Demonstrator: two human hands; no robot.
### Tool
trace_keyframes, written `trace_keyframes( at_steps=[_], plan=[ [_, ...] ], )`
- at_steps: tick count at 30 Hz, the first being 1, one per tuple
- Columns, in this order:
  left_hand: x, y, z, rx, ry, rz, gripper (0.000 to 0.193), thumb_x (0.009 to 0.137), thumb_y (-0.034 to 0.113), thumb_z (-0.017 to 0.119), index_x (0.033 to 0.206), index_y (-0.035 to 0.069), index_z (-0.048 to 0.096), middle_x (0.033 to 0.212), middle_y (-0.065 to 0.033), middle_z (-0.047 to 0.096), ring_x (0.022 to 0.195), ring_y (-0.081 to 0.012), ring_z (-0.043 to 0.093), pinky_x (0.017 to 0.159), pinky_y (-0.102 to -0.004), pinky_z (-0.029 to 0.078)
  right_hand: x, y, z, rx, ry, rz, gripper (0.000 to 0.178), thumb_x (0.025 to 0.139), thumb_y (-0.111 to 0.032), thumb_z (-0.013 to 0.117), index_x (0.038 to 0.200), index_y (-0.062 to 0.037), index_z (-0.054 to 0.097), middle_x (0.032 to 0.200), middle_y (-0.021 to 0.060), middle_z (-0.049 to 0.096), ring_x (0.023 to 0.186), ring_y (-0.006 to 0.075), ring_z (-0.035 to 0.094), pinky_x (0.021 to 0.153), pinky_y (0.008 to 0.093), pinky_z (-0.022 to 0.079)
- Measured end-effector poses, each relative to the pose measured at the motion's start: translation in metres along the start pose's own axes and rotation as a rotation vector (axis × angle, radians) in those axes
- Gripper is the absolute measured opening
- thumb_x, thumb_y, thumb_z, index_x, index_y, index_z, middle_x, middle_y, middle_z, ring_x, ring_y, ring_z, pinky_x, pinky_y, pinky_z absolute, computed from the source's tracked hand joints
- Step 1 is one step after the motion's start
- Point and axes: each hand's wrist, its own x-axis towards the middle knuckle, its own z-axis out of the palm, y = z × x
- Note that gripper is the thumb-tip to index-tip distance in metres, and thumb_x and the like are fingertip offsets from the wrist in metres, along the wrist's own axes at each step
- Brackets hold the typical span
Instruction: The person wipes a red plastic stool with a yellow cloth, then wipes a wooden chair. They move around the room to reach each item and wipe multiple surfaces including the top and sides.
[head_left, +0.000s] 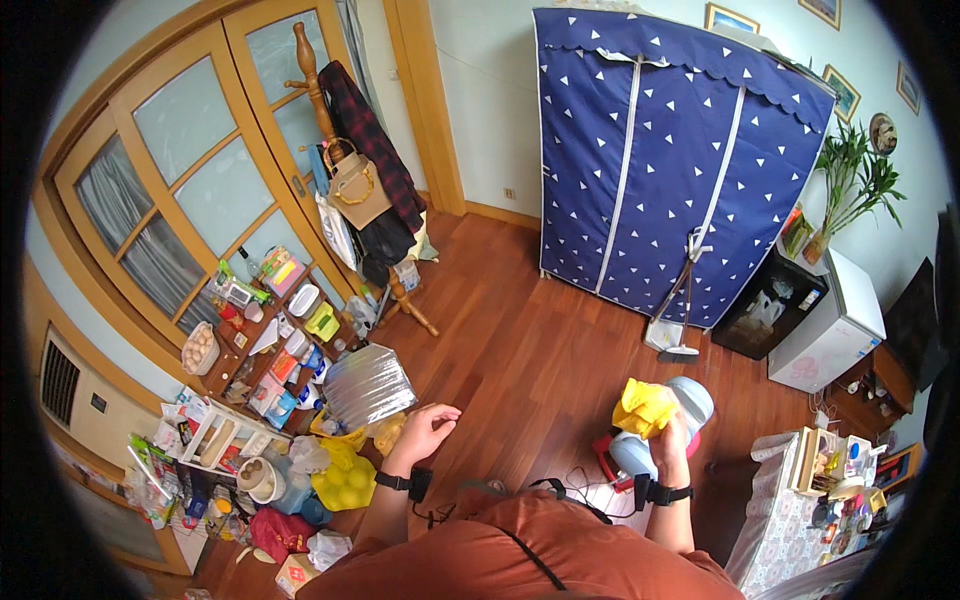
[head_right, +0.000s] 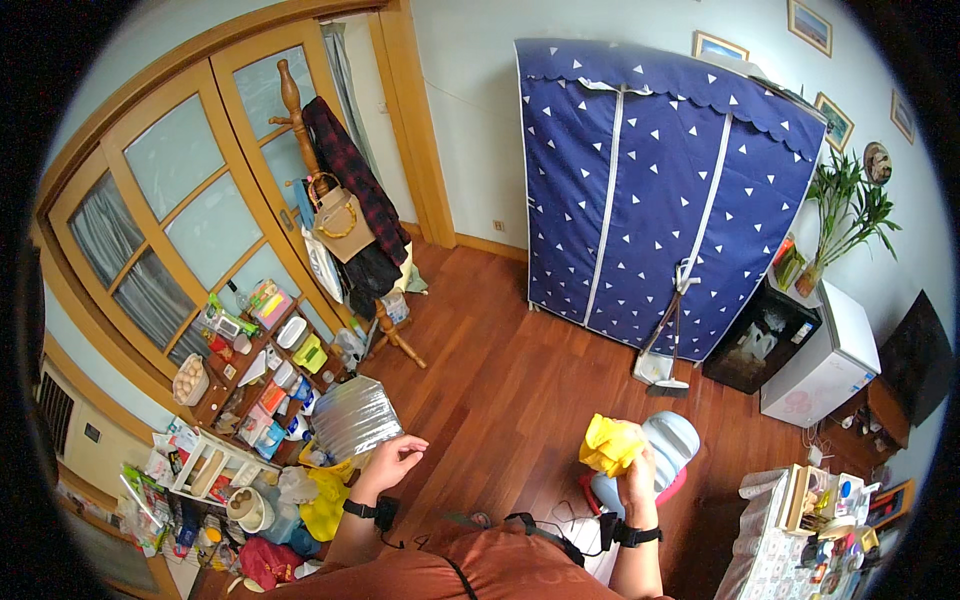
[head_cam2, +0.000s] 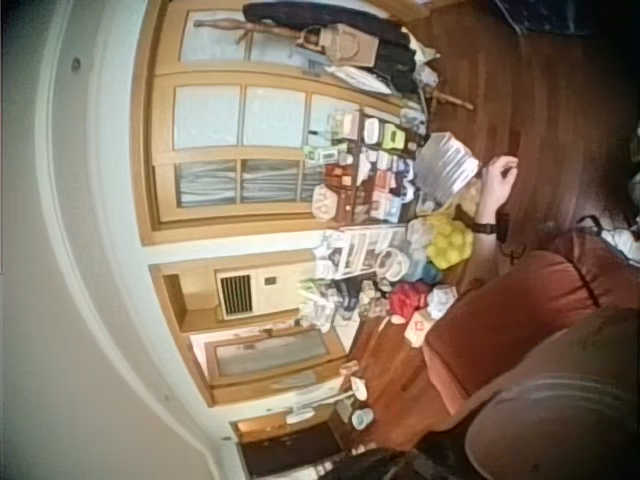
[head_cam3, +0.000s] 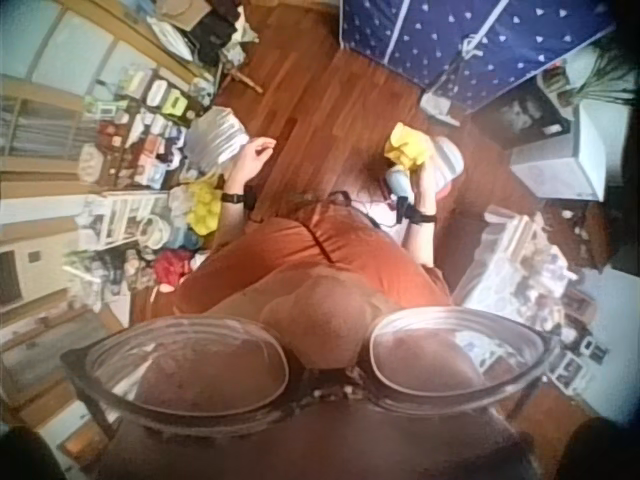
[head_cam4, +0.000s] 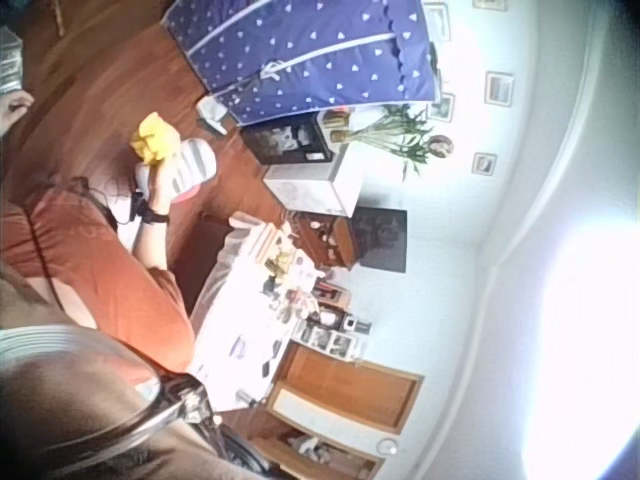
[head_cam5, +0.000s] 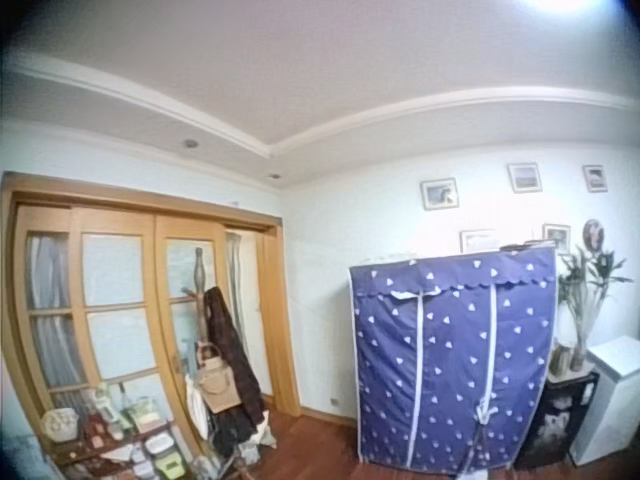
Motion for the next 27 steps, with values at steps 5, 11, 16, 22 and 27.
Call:
trace_keyframes(
  at_steps=[5, 11, 16, 22, 27],
  plan=[
    [0.005, -0.012, -0.013, -0.024, 0.017, -0.036, 0.019, 0.097, 0.005, 0.072, 0.116, 0.002, 0.076, 0.108, -0.0128, 0.077, 0.102, -0.0241, 0.076, 0.093, -0.0352, 0.06, 0.013, 0.001, 0.033, -0.03, -0.044, -0.004, 0.028, 0.108, -0.018, 0.058, 0.128, -0.0016, 0.067, 0.126, 0.0078, 0.072, 0.116, 0.0181, 0.069, 0.103, 0.0331, 0.053],
    [0.005, -0.019, -0.021, -0.001, 0.043, -0.034, 0.022, 0.099, 0.008, 0.074, 0.12, 0.003, 0.076, 0.112, -0.0108, 0.08, 0.105, -0.0215, 0.076, 0.094, -0.0336, 0.059, 0.026, -0.006, 0.038, -0.074, -0.04, -0.057, 0.027, 0.108, -0.016, 0.054, 0.128, -0.0017, 0.066, 0.124, 0.0073, 0.071, 0.114, 0.0171, 0.068, 0.102, 0.0322, 0.053],
    [-0.006, -0.041, -0.022, 0.216, 0.025, -0.084, 0.035, 0.098, 0.023, 0.077, 0.129, 0.009, 0.073, 0.138, -0.0166, 0.07, 0.13, -0.0321, 0.065, 0.109, -0.0409, 0.052, 0.022, 0.002, 0.023, -0.086, -0.006, -0.057, 0.027, 0.109, -0.017, 0.052, 0.127, -0.0022, 0.066, 0.123, 0.0073, 0.071, 0.113, 0.0163, 0.068, 0.1, 0.0317, 0.054],
    [-0.015, -0.072, -0.016, 0.27, -0.119, -0.311, 0.06, 0.094, 0.041, 0.079, 0.144, 0.011, 0.064, 0.164, -0.0241, 0.047, 0.156, -0.0395, 0.039, 0.128, -0.048, 0.033, 0.015, 0.003, 0.005, -0.122, 0.07, 0.031, 0.026, 0.11, -0.013, 0.05, 0.127, -0.0027, 0.067, 0.116, 0.0051, 0.072, 0.108, 0.0154, 0.069, 0.096, 0.0308, 0.055],
    [-0.015, -0.072, -0.015, 0.229, -0.199, -0.304, 0.065, 0.096, 0.044, 0.076, 0.147, 0.007, 0.061, 0.159, -0.0243, 0.053, 0.152, -0.0389, 0.045, 0.125, -0.0461, 0.037, 0.008, -0.003, -0.002, -0.103, 0.09, 0.041, 0.026, 0.109, -0.01, 0.049, 0.126, -0.0034, 0.068, 0.114, 0.0047, 0.073, 0.104, 0.0153, 0.07, 0.094, 0.0306, 0.056]
  ],
)
